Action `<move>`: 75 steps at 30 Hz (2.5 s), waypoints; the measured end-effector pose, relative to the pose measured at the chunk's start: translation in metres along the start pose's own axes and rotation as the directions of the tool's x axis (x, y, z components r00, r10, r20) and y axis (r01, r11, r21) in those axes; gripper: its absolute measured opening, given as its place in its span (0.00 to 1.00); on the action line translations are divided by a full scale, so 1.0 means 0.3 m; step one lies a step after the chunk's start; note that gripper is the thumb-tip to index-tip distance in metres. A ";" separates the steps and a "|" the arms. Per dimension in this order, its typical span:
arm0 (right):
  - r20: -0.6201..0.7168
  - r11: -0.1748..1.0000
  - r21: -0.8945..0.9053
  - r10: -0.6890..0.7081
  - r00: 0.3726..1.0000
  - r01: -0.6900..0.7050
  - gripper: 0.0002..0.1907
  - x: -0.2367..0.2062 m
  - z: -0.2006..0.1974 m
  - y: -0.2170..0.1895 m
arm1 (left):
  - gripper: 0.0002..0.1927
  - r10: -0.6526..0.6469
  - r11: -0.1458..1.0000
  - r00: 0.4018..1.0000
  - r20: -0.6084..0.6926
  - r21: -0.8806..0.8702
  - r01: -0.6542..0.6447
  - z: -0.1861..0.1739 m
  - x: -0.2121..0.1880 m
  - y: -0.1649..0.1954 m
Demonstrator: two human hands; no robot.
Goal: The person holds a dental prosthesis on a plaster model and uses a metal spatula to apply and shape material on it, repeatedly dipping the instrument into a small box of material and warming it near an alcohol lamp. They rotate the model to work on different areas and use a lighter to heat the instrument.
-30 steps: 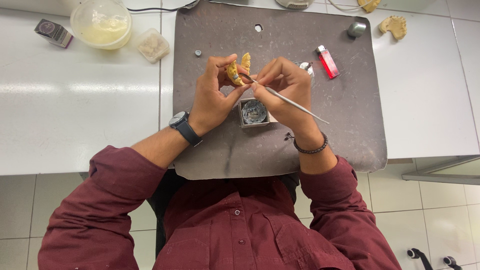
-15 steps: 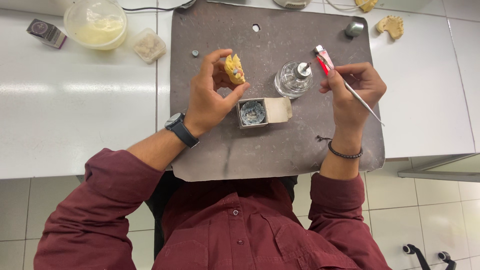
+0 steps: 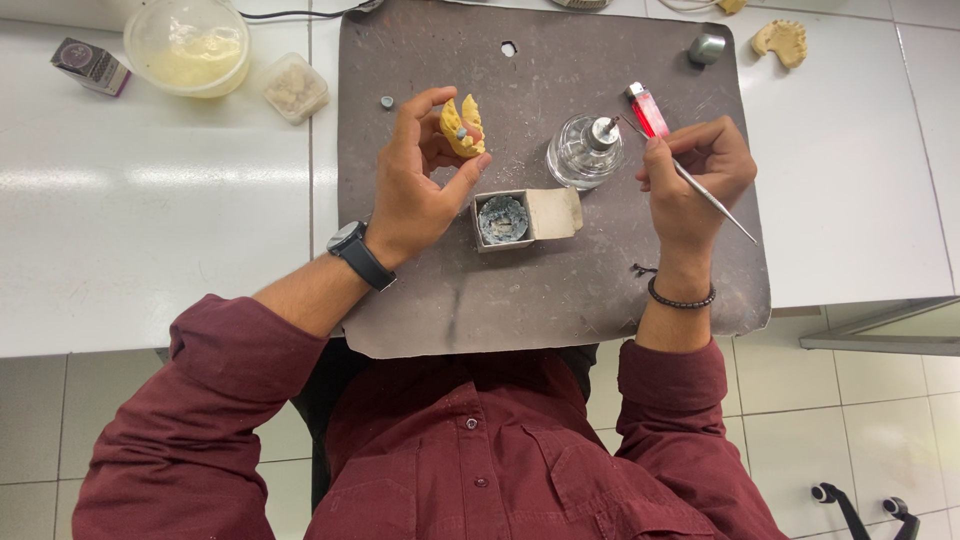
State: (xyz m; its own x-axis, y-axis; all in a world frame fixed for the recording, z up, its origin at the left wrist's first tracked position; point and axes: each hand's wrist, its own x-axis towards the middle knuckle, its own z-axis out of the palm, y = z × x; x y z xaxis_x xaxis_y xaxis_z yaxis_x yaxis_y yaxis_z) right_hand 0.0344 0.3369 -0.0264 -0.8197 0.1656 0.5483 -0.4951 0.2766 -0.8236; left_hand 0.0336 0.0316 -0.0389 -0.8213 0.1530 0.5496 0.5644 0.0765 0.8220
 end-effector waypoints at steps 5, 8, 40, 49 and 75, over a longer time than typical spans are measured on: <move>0.004 1.000 -0.003 -0.018 1.000 0.018 0.11 -0.001 -0.001 0.006 | 0.33 0.013 0.999 1.000 0.013 0.036 -0.014 -0.003 -0.001 -0.005; -0.015 1.000 0.026 -0.014 1.000 0.015 0.11 0.004 0.007 -0.023 | 0.33 0.020 0.999 1.000 0.003 0.041 -0.020 -0.003 -0.001 -0.004; 0.462 0.964 -0.257 0.065 0.885 0.064 0.08 -0.110 0.201 -0.222 | 0.33 0.057 0.998 0.998 -0.037 0.034 -0.055 0.001 0.000 -0.006; 0.399 0.977 -0.200 0.009 0.917 0.077 0.06 -0.058 0.076 -0.448 | 0.32 0.004 0.995 1.000 0.021 -0.099 -0.002 0.004 -0.007 0.004; 0.375 0.981 0.192 -0.052 0.926 -0.022 0.09 -0.037 0.342 -0.230 | 0.27 0.033 0.980 0.999 0.020 -0.198 -0.028 0.025 -0.016 -0.018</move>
State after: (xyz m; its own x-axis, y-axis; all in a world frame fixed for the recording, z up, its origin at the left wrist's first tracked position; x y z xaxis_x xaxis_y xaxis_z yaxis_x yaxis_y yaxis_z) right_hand 0.0480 0.2188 0.0093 -0.8409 -0.2157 0.4964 -0.5227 0.0859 -0.8482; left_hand 0.0351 0.0379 -0.0472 -0.8005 0.1751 0.5732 0.5596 -0.1245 0.8194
